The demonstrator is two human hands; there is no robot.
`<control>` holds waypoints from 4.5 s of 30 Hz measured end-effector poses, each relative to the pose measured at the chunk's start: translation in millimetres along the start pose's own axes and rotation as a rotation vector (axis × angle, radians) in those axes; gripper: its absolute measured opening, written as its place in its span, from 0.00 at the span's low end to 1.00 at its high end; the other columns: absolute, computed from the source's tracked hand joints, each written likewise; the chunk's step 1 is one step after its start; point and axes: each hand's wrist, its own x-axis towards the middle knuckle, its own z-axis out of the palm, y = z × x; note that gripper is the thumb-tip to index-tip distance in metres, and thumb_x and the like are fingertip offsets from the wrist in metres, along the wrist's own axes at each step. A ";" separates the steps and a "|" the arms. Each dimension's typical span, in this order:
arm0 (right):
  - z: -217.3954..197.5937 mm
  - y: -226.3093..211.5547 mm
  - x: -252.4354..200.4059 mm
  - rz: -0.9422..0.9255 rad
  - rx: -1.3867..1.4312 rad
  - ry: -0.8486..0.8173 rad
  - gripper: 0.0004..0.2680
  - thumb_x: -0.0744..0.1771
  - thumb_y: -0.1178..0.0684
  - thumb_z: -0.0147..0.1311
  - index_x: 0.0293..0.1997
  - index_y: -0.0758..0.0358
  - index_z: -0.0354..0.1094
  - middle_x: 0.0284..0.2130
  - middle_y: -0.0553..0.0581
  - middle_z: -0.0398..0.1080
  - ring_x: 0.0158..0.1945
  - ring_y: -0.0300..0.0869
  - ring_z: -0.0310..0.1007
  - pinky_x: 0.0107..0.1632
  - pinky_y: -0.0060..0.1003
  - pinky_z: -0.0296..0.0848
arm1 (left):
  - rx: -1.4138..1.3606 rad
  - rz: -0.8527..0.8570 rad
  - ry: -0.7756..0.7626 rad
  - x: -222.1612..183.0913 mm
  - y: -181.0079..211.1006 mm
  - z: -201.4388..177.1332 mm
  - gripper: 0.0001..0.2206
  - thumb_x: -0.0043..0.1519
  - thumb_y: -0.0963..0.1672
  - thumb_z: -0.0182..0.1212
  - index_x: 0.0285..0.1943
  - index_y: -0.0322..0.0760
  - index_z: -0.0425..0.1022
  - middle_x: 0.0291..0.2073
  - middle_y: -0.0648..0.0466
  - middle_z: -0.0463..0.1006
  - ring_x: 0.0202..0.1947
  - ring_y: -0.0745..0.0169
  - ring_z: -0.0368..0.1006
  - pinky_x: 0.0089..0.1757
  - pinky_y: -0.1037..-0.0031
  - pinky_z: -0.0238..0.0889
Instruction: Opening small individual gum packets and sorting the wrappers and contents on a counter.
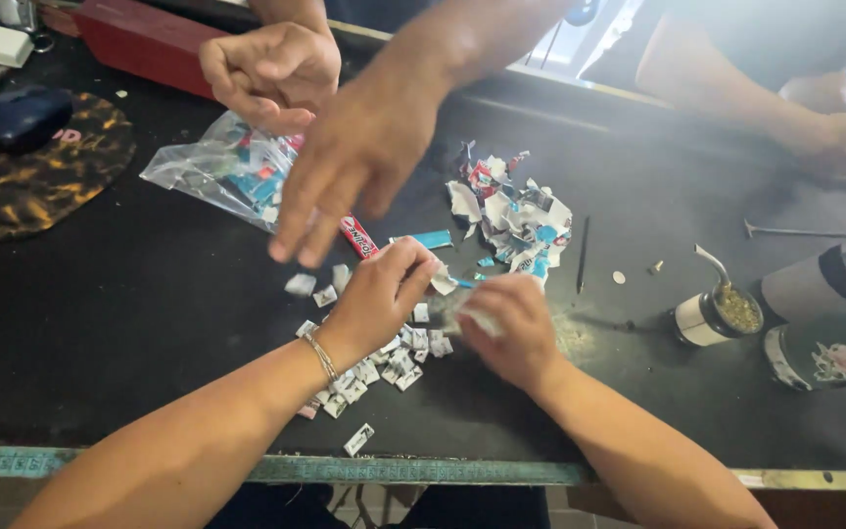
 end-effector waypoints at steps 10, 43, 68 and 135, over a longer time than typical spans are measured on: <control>-0.6 13.5 1.7 0.177 0.000 -0.190 0.10 0.68 0.57 0.56 0.54 0.54 0.75 0.39 0.50 0.77 0.46 0.46 0.78 0.50 0.42 0.78 | 0.159 0.261 -0.043 -8.1 2.7 2.2 0.11 0.70 0.48 0.51 0.58 0.45 0.68 0.40 0.50 0.82 0.41 0.49 0.81 0.40 0.64 0.75; -40.3 39.8 13.0 0.566 -0.043 0.173 0.09 0.70 0.50 0.55 0.49 0.64 0.66 0.26 0.66 0.72 0.30 0.63 0.73 0.34 0.57 0.67 | 0.157 0.160 -0.192 8.3 -26.5 36.9 0.06 0.66 0.48 0.59 0.45 0.49 0.80 0.36 0.51 0.82 0.45 0.45 0.79 0.46 0.60 0.72; -33.2 57.0 8.5 0.611 0.206 -0.074 0.06 0.69 0.46 0.56 0.44 0.52 0.74 0.21 0.51 0.75 0.31 0.47 0.77 0.36 0.41 0.71 | 0.893 0.142 -0.192 93.9 -69.1 18.0 0.20 0.62 0.48 0.61 0.64 0.52 0.71 0.44 0.55 0.80 0.52 0.56 0.76 0.52 0.67 0.72; -1.8 -31.0 10.6 1.063 1.389 0.041 0.13 0.74 0.51 0.37 0.40 0.70 0.64 0.17 0.66 0.62 0.19 0.43 0.57 0.21 0.28 0.55 | 0.454 0.840 0.244 1.3 -7.9 28.8 0.11 0.69 0.42 0.48 0.38 0.51 0.77 0.32 0.66 0.72 0.32 0.64 0.71 0.32 0.75 0.69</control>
